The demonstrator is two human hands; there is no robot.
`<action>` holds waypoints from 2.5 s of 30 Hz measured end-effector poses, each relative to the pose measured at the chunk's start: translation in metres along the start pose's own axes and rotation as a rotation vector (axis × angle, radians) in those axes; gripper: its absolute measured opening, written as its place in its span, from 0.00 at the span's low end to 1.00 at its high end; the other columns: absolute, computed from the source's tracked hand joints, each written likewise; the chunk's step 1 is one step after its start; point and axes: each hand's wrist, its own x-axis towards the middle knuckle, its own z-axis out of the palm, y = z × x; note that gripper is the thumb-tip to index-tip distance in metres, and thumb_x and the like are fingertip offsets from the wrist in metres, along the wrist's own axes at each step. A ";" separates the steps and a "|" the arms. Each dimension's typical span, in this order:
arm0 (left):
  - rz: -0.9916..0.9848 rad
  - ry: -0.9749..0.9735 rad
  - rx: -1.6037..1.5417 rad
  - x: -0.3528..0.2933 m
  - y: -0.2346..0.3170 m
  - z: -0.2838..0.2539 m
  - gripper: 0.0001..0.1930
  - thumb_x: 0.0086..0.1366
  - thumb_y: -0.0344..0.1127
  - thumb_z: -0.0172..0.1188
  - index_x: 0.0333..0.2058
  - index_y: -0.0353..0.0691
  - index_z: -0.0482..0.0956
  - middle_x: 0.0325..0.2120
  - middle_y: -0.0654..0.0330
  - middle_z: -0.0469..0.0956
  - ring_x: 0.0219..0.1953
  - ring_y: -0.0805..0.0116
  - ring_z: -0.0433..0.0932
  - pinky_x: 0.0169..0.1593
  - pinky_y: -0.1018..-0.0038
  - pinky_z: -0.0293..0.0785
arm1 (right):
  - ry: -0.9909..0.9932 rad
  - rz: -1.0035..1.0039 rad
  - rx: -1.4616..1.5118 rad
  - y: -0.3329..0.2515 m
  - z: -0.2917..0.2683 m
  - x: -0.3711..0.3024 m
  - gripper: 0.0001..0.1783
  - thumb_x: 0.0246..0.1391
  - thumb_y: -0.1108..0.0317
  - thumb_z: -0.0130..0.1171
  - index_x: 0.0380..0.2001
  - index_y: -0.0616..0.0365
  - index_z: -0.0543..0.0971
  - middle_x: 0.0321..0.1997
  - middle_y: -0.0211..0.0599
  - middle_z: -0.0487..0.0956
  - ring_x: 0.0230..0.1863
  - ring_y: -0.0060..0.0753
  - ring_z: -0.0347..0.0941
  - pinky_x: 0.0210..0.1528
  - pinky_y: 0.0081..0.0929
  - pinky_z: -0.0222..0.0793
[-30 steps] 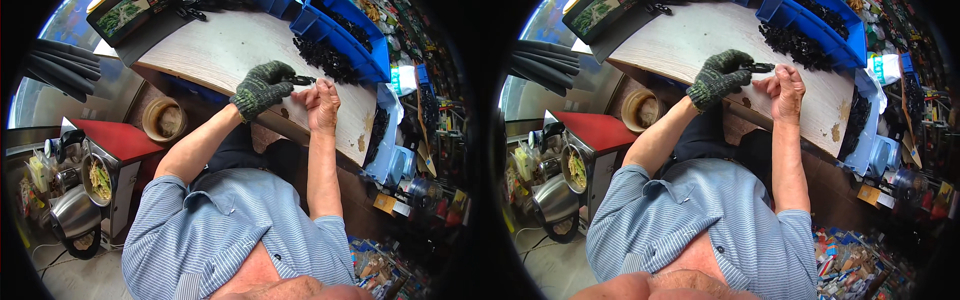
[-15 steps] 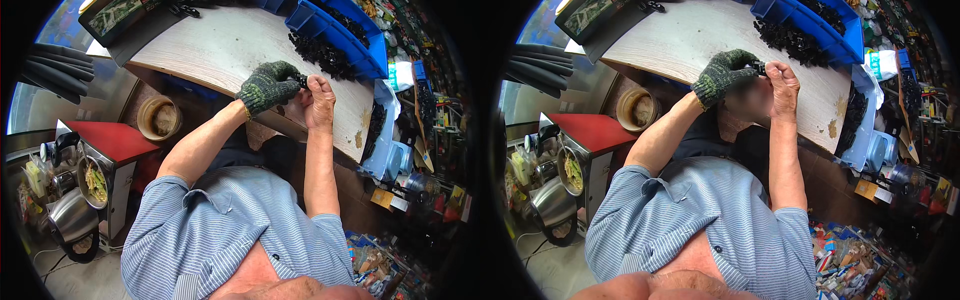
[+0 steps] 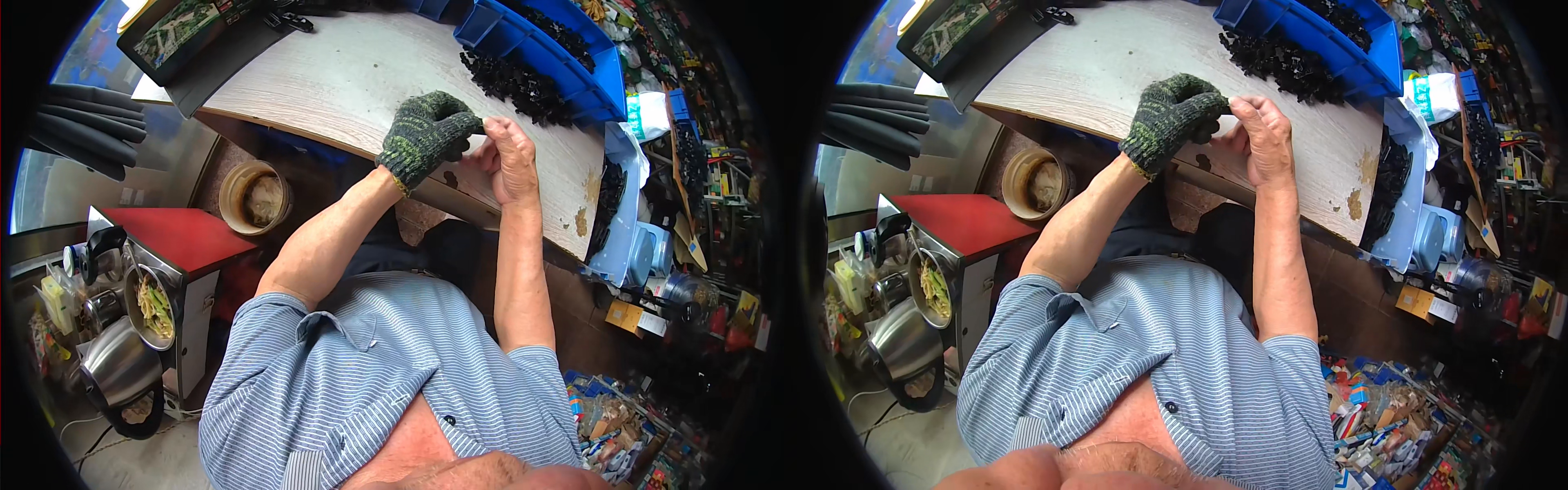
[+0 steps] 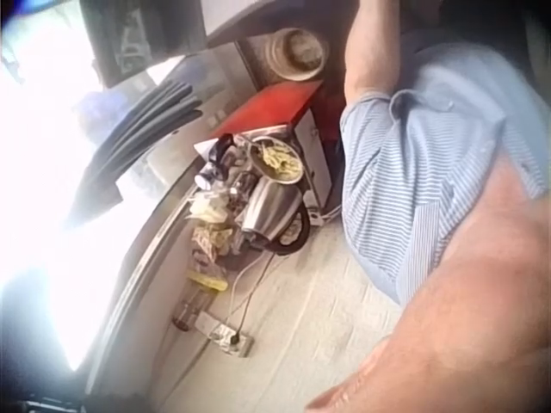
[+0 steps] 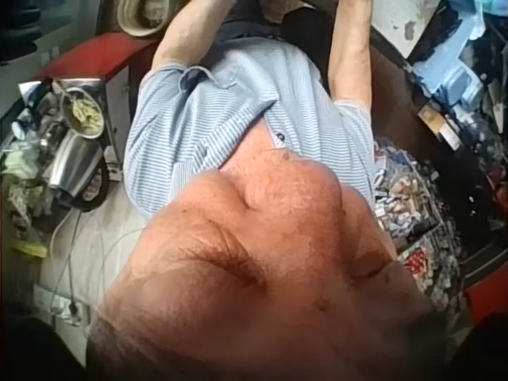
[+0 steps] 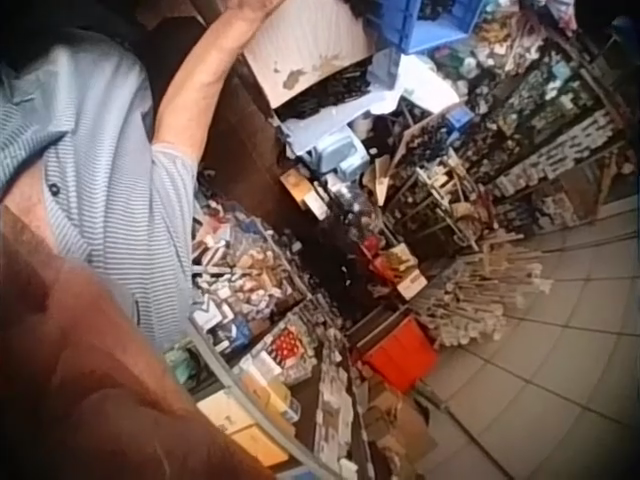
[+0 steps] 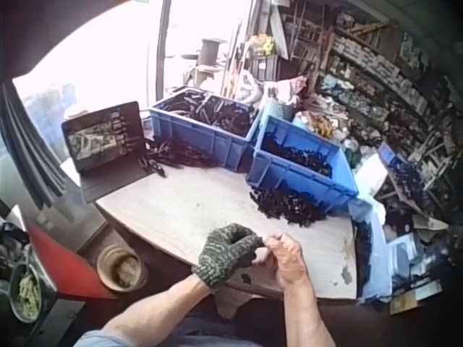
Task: Assembling and inspecting small black plastic components at a workbench.
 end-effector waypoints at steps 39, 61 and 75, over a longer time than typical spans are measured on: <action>0.798 -0.068 1.490 0.142 -0.001 -0.036 0.10 0.61 0.35 0.56 0.40 0.48 0.83 0.35 0.53 0.84 0.39 0.50 0.81 0.44 0.54 0.77 | 0.759 -0.033 0.219 -0.030 -0.127 -0.021 0.22 0.54 0.51 0.66 0.37 0.56 0.70 0.09 0.33 0.63 0.21 0.43 0.74 0.39 0.64 0.79; -0.124 -0.312 0.051 0.050 -0.001 -0.017 0.13 0.65 0.38 0.64 0.41 0.33 0.81 0.29 0.58 0.81 0.28 0.71 0.79 0.34 0.73 0.77 | 0.097 -0.099 -0.041 0.012 -0.013 0.010 0.15 0.54 0.62 0.70 0.39 0.61 0.80 0.10 0.25 0.69 0.09 0.18 0.61 0.17 0.24 0.67; -0.140 -0.179 -0.228 0.024 -0.009 0.005 0.14 0.65 0.35 0.64 0.44 0.32 0.80 0.32 0.57 0.82 0.33 0.68 0.82 0.39 0.72 0.80 | 0.151 -0.176 0.016 0.017 -0.016 0.006 0.11 0.54 0.65 0.70 0.35 0.59 0.81 0.19 0.22 0.75 0.14 0.16 0.62 0.21 0.18 0.61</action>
